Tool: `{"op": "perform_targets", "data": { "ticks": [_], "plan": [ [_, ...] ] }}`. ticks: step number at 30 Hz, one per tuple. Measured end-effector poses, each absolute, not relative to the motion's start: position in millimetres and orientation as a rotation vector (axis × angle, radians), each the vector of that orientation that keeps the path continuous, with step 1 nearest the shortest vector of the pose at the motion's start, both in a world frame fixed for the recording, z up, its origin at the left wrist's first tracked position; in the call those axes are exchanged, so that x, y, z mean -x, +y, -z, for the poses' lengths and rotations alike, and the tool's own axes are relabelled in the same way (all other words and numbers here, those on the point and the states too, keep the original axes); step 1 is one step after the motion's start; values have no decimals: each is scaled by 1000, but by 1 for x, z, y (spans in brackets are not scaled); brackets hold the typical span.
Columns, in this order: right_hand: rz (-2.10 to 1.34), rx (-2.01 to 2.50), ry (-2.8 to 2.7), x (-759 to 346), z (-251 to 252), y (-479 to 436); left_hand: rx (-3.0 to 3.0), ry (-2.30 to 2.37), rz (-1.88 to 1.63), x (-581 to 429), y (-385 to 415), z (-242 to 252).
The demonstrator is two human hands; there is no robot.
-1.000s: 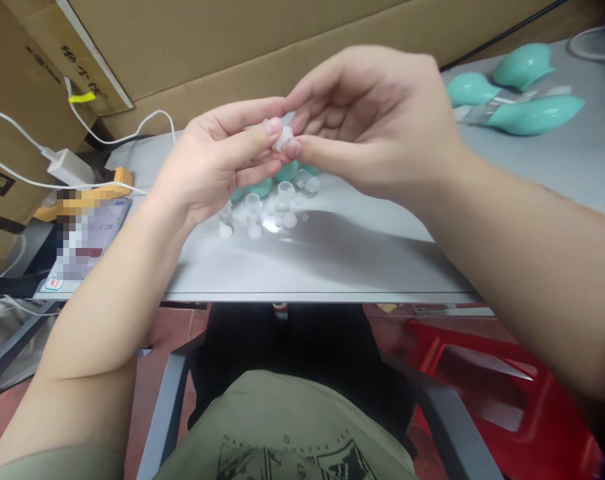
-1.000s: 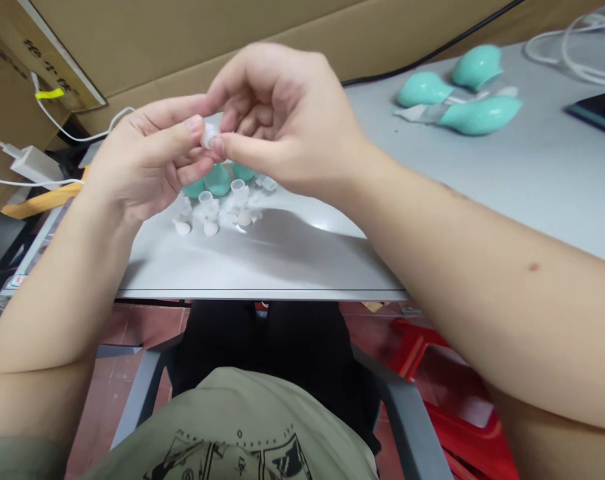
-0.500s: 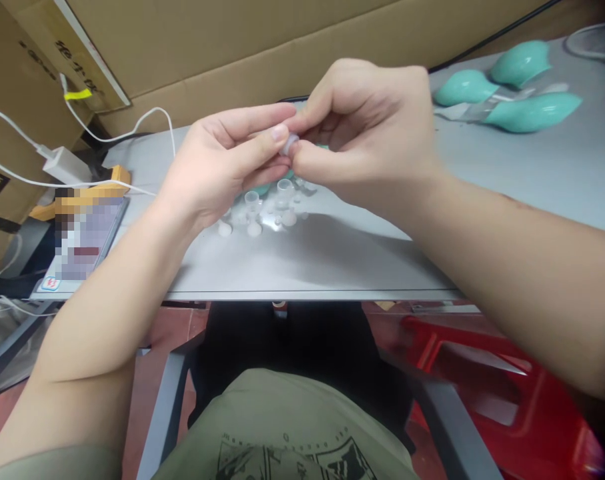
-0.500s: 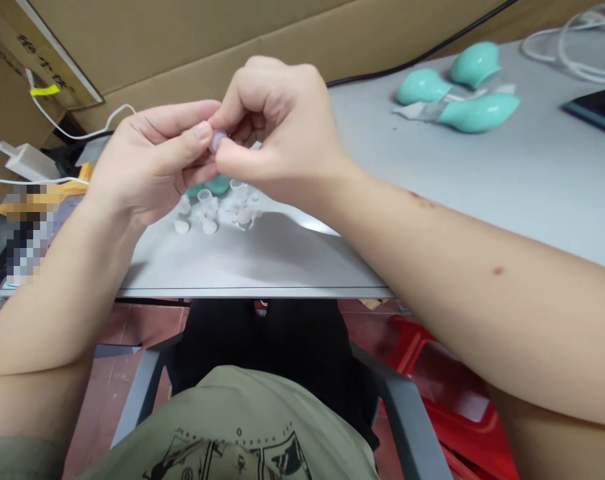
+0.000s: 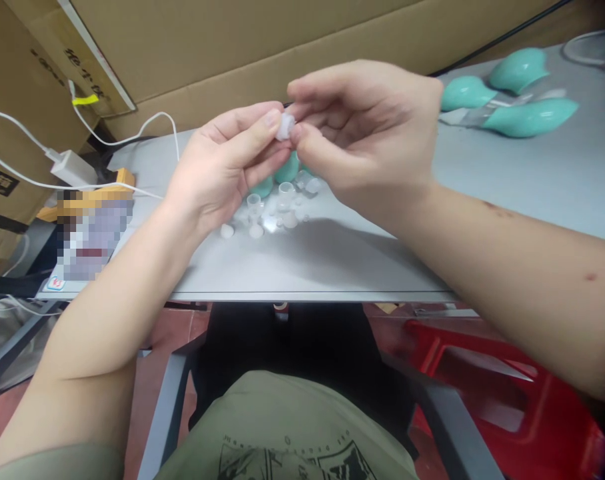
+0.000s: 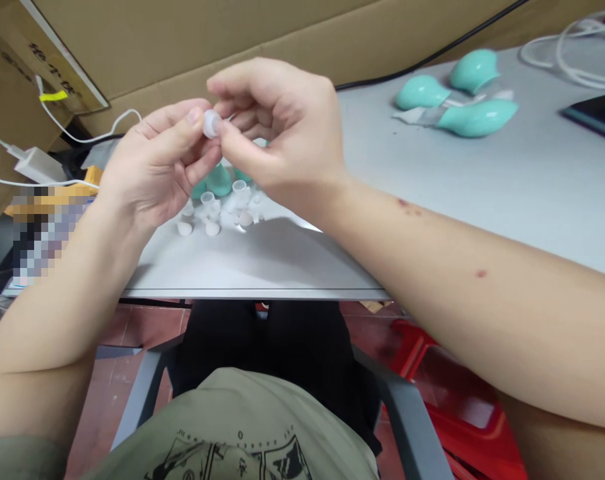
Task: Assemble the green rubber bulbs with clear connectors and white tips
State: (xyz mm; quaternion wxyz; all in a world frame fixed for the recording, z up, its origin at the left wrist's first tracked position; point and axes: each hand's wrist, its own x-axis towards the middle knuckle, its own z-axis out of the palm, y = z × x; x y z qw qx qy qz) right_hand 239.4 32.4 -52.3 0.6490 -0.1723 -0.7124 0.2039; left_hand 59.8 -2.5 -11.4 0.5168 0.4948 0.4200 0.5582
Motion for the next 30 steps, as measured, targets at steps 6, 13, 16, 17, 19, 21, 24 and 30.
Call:
{"op": "perform_targets", "data": {
  "ticks": [6, 13, 16, 17, 19, 21, 24, 30],
  "plan": [
    [-329, 437, -1703, -245, 58, 34, -1099, 1011, -1396, -63, 3, 10],
    [-346, 373, -1664, -241, 63, 33, -1101, 993, -1452, -62, 8, 15],
    [-412, 420, -1642, -238, 60, 30, -1082, 930, -1483, -63, 6, 15],
    [-428, 445, -1639, -237, 59, 29, -1076, 915, -1489, -64, 5, 15],
    [-449, 487, -1631, -236, 58, 27, -1080, 920, -1490, -65, 4, 16],
    [-460, 499, -1618, -236, 57, 27, -1108, 954, -1477, -64, 4, 16],
    [-470, 506, -1623, -239, 55, 26, -1160, 986, -1457, -62, 8, 19],
    [-605, 688, -1720, -247, 44, 26, -1145, 976, -1454, -61, 10, 20]
  ]
}}
